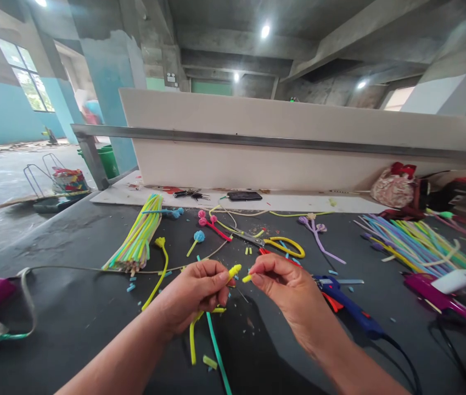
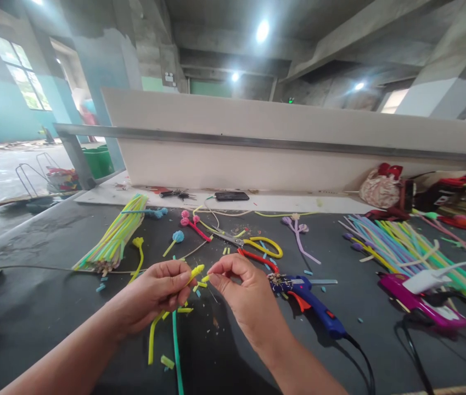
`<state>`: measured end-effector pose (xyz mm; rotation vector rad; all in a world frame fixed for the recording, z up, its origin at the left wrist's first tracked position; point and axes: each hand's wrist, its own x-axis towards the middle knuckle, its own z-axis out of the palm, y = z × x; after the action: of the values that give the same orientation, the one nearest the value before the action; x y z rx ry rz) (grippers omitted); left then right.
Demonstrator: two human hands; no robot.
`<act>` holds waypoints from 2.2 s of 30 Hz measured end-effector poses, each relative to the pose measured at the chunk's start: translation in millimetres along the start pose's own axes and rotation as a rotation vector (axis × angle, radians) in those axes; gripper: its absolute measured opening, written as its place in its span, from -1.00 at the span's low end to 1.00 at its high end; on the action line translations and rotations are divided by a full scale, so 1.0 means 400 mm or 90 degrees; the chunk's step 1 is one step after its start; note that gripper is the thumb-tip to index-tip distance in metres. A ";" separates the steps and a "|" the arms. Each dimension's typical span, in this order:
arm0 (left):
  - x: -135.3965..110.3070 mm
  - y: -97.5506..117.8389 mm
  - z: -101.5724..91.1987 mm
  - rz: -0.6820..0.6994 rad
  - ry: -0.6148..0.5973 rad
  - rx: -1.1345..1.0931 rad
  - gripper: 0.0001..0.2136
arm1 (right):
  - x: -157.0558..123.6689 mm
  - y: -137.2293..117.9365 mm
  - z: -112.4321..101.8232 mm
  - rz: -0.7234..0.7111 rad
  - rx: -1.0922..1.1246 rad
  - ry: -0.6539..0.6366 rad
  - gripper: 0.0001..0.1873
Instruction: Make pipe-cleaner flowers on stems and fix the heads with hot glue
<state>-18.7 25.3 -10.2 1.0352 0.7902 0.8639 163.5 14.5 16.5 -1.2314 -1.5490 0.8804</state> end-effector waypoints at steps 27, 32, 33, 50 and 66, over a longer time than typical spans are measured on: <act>0.000 0.003 0.020 0.086 -0.011 0.204 -0.74 | -0.021 0.032 0.038 -0.339 -0.207 0.145 -0.88; -0.002 -0.001 0.026 0.124 0.031 0.243 -0.74 | -0.022 0.032 0.044 -0.336 -0.196 0.150 -0.86; -0.003 -0.001 0.027 0.130 0.038 0.252 -0.74 | -0.022 0.032 0.045 -0.332 -0.192 0.152 -0.86; 0.004 -0.016 0.028 0.170 0.090 0.255 -0.78 | -0.032 0.039 0.054 -0.290 -0.102 0.176 -0.88; -0.008 -0.015 0.029 0.160 0.112 0.252 -0.82 | -0.024 0.025 0.037 -0.131 -0.074 0.108 -0.94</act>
<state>-8.9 16.4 -11.9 1.4430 1.0205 1.0476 152.7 7.6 0.6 -1.1713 -1.5731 0.5457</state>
